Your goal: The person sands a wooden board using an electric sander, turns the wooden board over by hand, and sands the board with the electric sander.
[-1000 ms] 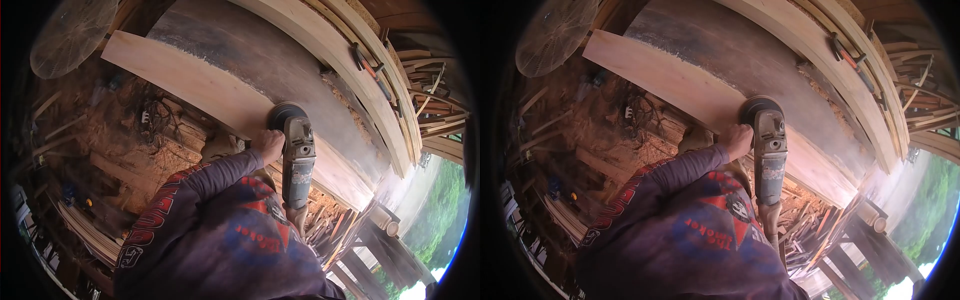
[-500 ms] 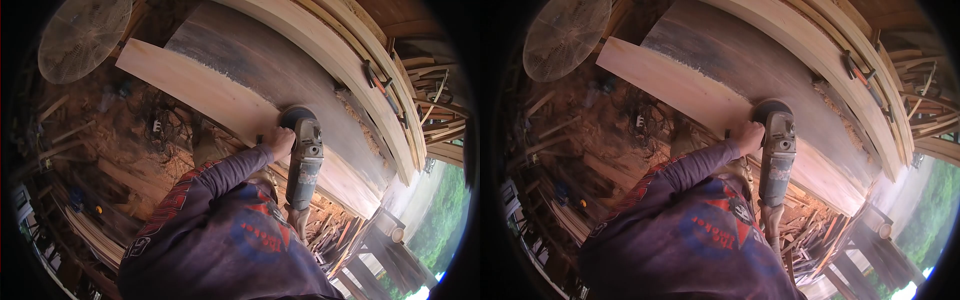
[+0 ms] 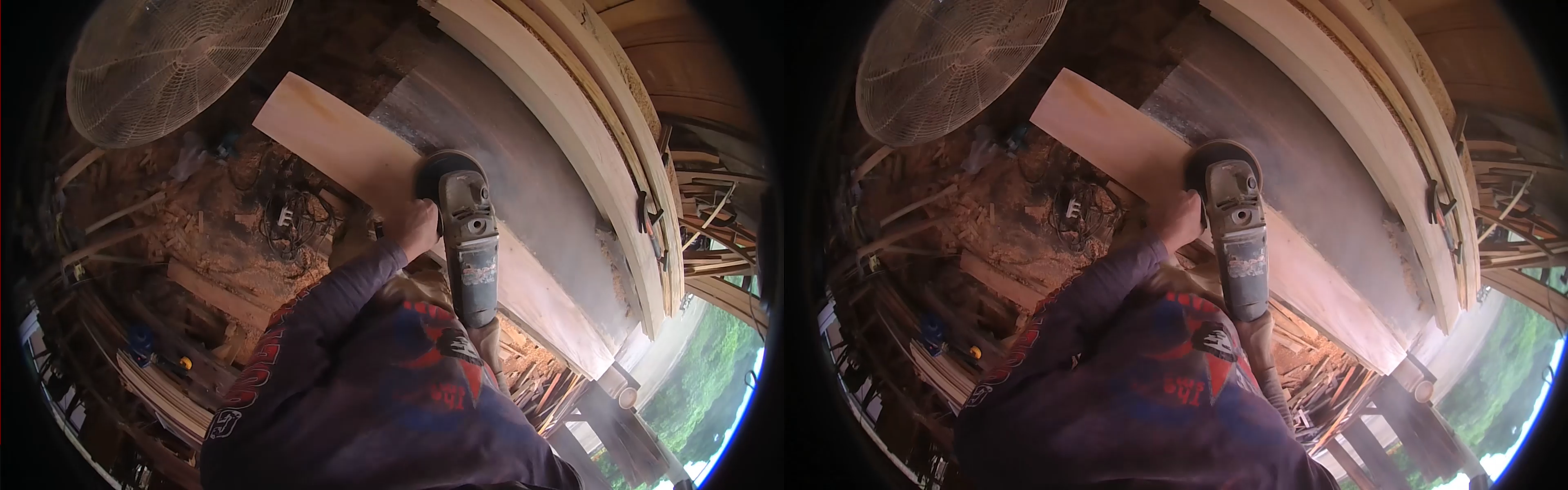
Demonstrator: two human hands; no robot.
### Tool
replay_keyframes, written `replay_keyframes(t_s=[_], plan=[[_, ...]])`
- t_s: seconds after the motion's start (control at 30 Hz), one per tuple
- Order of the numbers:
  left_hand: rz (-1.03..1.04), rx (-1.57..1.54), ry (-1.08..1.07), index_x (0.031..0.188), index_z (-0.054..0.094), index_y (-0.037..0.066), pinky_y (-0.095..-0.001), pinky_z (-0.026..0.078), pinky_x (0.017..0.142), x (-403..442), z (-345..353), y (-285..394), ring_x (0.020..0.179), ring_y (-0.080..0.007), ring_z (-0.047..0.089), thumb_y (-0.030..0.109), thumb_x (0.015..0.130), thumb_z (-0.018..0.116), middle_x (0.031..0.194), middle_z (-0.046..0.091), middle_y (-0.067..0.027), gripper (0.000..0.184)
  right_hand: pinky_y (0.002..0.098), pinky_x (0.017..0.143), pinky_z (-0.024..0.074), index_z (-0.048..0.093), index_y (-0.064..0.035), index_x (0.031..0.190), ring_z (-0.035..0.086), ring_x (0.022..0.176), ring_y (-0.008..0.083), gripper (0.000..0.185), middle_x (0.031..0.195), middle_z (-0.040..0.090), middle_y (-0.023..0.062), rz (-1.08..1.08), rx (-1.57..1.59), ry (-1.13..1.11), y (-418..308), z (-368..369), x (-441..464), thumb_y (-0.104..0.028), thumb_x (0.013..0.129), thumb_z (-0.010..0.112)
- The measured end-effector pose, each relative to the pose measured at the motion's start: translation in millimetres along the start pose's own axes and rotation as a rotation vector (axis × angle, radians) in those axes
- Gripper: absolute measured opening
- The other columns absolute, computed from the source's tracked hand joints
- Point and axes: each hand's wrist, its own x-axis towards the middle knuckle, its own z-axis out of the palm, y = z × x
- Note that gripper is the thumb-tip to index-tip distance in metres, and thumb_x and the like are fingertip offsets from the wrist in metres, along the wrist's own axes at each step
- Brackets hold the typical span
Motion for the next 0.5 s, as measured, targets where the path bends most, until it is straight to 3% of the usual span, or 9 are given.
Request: replay_keyframes(t_s=[0.03, 0.1, 0.27, 0.3, 0.4, 0.43, 0.5], plan=[[-0.056, -0.001, 0.005, 0.087, 0.071, 0.004, -0.0452, 0.06, 0.068, 5, -5, -23, 0.081, -0.0348, 0.074, 0.014, 0.079, 0.072, 0.087, 0.074, -0.0181, 0.013, 0.0353, 0.072, 0.0547, 0.073, 0.0075, 0.096, 0.069, 0.086, 0.0129, 0.039, 0.09, 0.077, 0.0177, -0.007, -0.01, -0.006, -20, 11, 10, -0.027, 0.082, 0.083], [-0.086, -0.021, 0.071, 0.087, 0.071, 0.004, -0.0458, 0.06, 0.068, 16, -18, -67, 0.081, -0.0355, 0.074, 0.014, 0.079, 0.071, 0.086, 0.074, -0.0182, 0.013, 0.0371, 0.074, 0.0554, 0.072, 0.0071, 0.097, 0.071, 0.089, 0.0157, 0.037, 0.09, 0.076, 0.0218, -0.01, -0.332, -0.114, -57, 37, 27, -0.025, 0.081, 0.082], [-0.201, 0.0, 0.207, 0.086, 0.072, 0.004, -0.0479, 0.059, 0.073, 32, -95, -120, 0.082, -0.0384, 0.073, 0.016, 0.08, 0.07, 0.089, 0.074, -0.0198, 0.013, 0.0405, 0.076, 0.0567, 0.072, 0.0053, 0.103, 0.075, 0.094, 0.0244, 0.035, 0.092, 0.076, 0.024, -0.096, -0.384, -0.146, -87, 83, 80, -0.019, 0.078, 0.078], [-0.23, -0.012, 0.135, 0.087, 0.073, 0.004, -0.0488, 0.059, 0.076, 37, -110, -132, 0.086, -0.0397, 0.073, 0.019, 0.08, 0.071, 0.093, 0.074, -0.0208, 0.017, 0.0414, 0.077, 0.057, 0.072, 0.0051, 0.104, 0.076, 0.096, 0.0278, 0.036, 0.094, 0.076, 0.025, -0.105, -0.43, -0.146, -102, 90, 89, -0.018, 0.078, 0.077], [-0.35, -0.019, 0.169, 0.089, 0.073, 0.002, -0.0489, 0.059, 0.078, 40, -139, -155, 0.087, -0.0404, 0.073, 0.024, 0.08, 0.073, 0.092, 0.074, -0.021, 0.024, 0.0412, 0.077, 0.0571, 0.071, 0.0067, 0.106, 0.076, 0.096, 0.0303, 0.038, 0.094, 0.075, 0.0269, -0.196, -0.475, -0.152, -146, 110, 114, -0.017, 0.076, 0.076], [-0.367, -0.053, 0.186, 0.088, 0.074, 0.001, -0.0482, 0.059, 0.081, 42, -143, -168, 0.09, -0.0413, 0.073, 0.027, 0.078, 0.075, 0.093, 0.074, -0.0226, 0.028, 0.0418, 0.072, 0.0564, 0.071, 0.009, 0.097, 0.075, 0.083, 0.0249, 0.039, 0.087, 0.074, 0.0259, -0.287, -0.438, -0.137, -149, 117, 126, -0.017, 0.07, 0.081], [-0.409, -0.047, 0.219, 0.087, 0.074, 0.002, -0.0484, 0.059, 0.082, 44, -160, -181, 0.091, -0.0415, 0.073, 0.027, 0.078, 0.075, 0.094, 0.074, -0.0234, 0.027, 0.0418, 0.073, 0.0564, 0.071, 0.0085, 0.099, 0.076, 0.086, 0.0268, 0.04, 0.089, 0.075, 0.0264, -0.262, -0.492, -0.158, -164, 127, 146, -0.017, 0.07, 0.081]])
